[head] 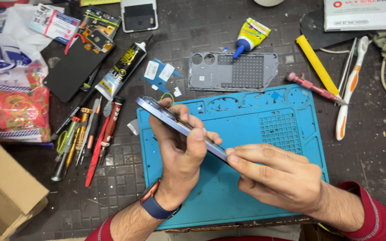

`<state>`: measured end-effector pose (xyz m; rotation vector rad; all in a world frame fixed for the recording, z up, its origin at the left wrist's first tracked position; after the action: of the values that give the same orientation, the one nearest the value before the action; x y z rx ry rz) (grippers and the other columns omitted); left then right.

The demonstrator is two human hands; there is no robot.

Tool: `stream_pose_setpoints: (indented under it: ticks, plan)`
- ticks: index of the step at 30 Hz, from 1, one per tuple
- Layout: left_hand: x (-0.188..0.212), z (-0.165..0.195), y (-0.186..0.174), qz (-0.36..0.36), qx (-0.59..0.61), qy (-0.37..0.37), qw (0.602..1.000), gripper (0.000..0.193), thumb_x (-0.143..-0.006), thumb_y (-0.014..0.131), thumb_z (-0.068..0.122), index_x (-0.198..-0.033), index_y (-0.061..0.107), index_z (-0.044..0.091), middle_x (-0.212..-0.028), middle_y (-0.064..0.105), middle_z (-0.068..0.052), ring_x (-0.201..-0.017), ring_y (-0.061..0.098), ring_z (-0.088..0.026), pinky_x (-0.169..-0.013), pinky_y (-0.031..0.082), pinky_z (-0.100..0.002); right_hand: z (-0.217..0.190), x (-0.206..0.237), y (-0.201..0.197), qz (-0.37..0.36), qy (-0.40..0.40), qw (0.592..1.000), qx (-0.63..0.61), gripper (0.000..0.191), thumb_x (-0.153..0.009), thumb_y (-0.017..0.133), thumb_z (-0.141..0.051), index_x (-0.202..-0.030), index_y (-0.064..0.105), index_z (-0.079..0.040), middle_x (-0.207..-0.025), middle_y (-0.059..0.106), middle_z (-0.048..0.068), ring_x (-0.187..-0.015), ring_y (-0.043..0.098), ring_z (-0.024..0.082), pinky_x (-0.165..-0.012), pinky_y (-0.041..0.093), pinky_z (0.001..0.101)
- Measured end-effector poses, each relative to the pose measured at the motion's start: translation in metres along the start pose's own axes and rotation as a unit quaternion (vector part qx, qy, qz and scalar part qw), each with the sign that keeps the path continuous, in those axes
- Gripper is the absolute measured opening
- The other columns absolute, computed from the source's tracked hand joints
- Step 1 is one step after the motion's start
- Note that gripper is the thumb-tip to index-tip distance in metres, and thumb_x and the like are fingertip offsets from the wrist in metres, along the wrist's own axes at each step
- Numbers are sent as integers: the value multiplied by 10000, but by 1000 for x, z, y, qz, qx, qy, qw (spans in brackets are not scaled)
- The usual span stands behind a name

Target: The person uses a screwdriver to unscrew the camera-area screws of a smartphone back cover on a blue mat, then lifts the cover off the phone body. They pry along the phone's edge by hand, remove the battery from the housing, and continue prying at the frame with a thin tool.

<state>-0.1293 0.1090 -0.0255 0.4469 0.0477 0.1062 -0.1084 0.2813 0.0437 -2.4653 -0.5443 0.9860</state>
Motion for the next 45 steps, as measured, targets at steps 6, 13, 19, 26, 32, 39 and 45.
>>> stream_pose_setpoints:
  ticks: [6, 13, 19, 26, 32, 39, 45]
  plan:
    - [1, -1, -2, -1, -13, -9, 1000, 732, -978, 691, 164, -1500, 182, 104, -1206, 401, -65, -931, 558, -128, -771, 656, -409, -1, 3, -2, 14, 10, 1000, -3, 455, -745, 751, 114, -1186, 684, 25, -1087, 751, 150, -1014, 784, 260, -869, 654, 331]
    - [3, 1, -3, 7, -41, 8, 999, 744, -975, 713, 212, -1492, 193, 88, -1207, 403, -76, -939, 563, -133, -732, 654, -398, 0, 5, -2, 17, 29, 999, -30, 394, -751, 762, 116, -1131, 700, 32, -1060, 758, 149, -1023, 792, 254, -864, 660, 318]
    - [3, 5, -2, -1, -65, 0, 998, 764, -980, 718, 213, -1492, 169, 66, -1217, 393, -84, -920, 567, -136, -742, 643, -371, 5, 8, 0, 21, 66, 993, -95, 280, -788, 782, 101, -1044, 684, 47, -1016, 756, 138, -1035, 796, 266, -909, 663, 336]
    - [4, 8, -1, 1, -75, -2, 997, 829, -964, 729, 195, -1524, 134, 55, -1227, 392, -89, -904, 577, -140, -726, 634, -356, 8, 12, 2, 18, 98, 988, -118, 253, -778, 779, 95, -1004, 680, 39, -981, 760, 125, -1003, 804, 246, -916, 665, 343]
    - [7, 6, -2, 14, -98, 1, 995, 873, -931, 780, 237, -1520, 166, 43, -1225, 397, -76, -904, 559, -134, -751, 596, -314, 11, 17, 4, 13, 125, 986, -113, 243, -766, 770, 94, -981, 681, 26, -960, 756, 111, -976, 806, 229, -886, 655, 318]
    - [11, 11, -3, 18, -158, 16, 987, 990, -897, 844, 227, -1581, 158, 22, -1253, 413, -80, -996, 502, -133, -922, 547, -292, 18, 17, 9, 10, 178, 979, -103, 262, -765, 763, 71, -997, 670, -8, -966, 766, 86, -950, 808, 185, -851, 645, 281]
    - [10, 20, 13, -54, -212, 34, 975, 1102, -886, 876, 157, -1594, 44, 14, -1452, 369, -137, -1314, 458, -184, -1174, 480, -333, 24, 5, 7, -26, 215, 967, -131, 490, -730, 670, 87, -1216, 631, 30, -1099, 705, 129, -970, 752, 215, -841, 654, 278]
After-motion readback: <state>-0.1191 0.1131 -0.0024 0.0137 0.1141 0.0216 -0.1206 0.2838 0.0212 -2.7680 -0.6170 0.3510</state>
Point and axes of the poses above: each hand's wrist, its own x-axis away from the middle knuckle, its own y-axis out of the palm, z = x × y, the point moved 7 cm from there along -x, towards the middle knuckle
